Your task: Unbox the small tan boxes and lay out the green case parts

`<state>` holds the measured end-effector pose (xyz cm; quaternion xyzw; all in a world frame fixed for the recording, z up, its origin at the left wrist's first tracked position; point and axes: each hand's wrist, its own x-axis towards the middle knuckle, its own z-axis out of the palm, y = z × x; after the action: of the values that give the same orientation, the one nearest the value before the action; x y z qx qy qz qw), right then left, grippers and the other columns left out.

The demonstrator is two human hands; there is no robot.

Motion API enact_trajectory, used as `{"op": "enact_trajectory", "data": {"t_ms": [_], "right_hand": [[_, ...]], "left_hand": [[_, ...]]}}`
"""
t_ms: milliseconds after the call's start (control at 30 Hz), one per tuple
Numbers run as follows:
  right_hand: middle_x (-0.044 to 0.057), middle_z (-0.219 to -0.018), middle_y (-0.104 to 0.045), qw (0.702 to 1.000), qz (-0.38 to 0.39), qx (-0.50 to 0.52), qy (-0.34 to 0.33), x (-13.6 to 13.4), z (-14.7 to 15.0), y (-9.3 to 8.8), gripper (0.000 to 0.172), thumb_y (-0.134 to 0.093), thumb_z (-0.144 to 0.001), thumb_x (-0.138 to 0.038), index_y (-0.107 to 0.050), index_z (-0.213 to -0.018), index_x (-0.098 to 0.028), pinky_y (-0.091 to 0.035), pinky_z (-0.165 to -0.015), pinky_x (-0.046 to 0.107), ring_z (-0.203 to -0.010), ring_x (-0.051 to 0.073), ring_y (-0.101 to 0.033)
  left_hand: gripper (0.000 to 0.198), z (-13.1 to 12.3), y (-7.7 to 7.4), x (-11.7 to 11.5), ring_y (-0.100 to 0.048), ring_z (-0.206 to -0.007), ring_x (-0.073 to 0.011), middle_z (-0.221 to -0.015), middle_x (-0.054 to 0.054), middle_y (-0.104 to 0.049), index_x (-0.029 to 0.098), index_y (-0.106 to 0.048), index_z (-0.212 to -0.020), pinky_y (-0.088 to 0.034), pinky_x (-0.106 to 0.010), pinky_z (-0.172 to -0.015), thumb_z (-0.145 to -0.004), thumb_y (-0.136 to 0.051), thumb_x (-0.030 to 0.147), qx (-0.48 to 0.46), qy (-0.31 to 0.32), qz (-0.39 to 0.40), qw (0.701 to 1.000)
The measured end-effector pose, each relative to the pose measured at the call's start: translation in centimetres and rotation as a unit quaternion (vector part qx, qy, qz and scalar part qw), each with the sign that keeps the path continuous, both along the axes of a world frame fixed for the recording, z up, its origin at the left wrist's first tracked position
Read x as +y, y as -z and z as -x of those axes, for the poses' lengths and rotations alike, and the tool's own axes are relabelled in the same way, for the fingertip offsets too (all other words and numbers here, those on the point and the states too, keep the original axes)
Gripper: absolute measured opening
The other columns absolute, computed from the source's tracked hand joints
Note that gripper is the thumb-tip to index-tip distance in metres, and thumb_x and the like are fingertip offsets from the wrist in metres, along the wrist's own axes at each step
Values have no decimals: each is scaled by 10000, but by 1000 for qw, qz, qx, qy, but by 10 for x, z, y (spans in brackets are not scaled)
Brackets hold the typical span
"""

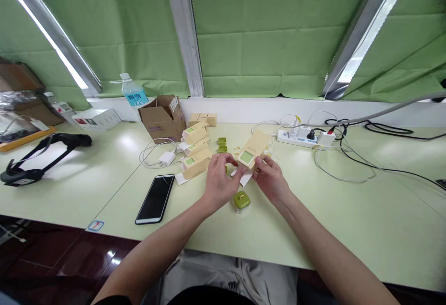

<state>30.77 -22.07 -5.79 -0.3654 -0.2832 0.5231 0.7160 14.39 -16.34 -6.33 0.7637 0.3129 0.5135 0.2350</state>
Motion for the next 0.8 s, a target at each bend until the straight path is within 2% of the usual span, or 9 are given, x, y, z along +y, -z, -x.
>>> {"op": "enact_trajectory", "data": {"t_ms": [100,167,300,400,633,800], "right_hand": [[39,-1090,-831,1000,4,10,5,0,3,-1,514,-996,-662,-464,-720,-1047,-264,-607,-735,340,-895,220,-756],[40,-1154,-826,1000,2,19,16,1,3,-2,532,-999,-658,-460,-736,-1076,-262,-624,-764,348,-958,234,-762],[67,-1239,-812,1000,-3,15,8,2,0,-2,558,-969,-695,-514,-764,-1137,-239,-639,-909,404,-1134,295,-750],[95,-1238,-813,1000,-4,2,-8,2,0,-2,583,-948,-715,-555,-774,-1163,-225,-633,-970,452,-1193,334,-736],[104,-1262,-806,1000,-19,-11,-1,1,2,-5,581,-941,-730,-556,-783,-1173,-216,-632,-997,454,-1189,331,-747],[108,-1252,-809,1000,-3,-8,18,1,1,-3,574,-958,-713,-539,-784,-1148,-208,-640,-971,439,-1146,323,-763]], "left_hand": [[277,0,4,1,-645,-1028,-255,-1059,-65,-683,246,-531,-1179,-514,-416,-909,-968,-704,295,11,-16,-1,1000],[262,1,6,3,-643,-1048,-250,-1083,-73,-685,243,-511,-1223,-523,-418,-924,-995,-637,218,9,-21,-46,999],[286,3,4,6,-579,-1192,-273,-1197,-100,-670,238,-634,-1113,-510,-459,-1021,-954,-531,23,28,-36,-193,980],[343,4,1,6,-551,-1228,-278,-1247,-108,-630,239,-719,-1033,-510,-466,-1032,-934,-516,-19,36,-41,-227,972],[287,3,-3,0,-561,-1212,-294,-1241,-121,-626,263,-763,-1142,-506,-489,-1047,-943,-635,99,19,-36,-253,967],[53,4,-5,2,-545,-1211,-326,-1203,-136,-636,215,-746,-969,-498,-513,-1033,-935,-719,244,67,-76,-213,972]]}}
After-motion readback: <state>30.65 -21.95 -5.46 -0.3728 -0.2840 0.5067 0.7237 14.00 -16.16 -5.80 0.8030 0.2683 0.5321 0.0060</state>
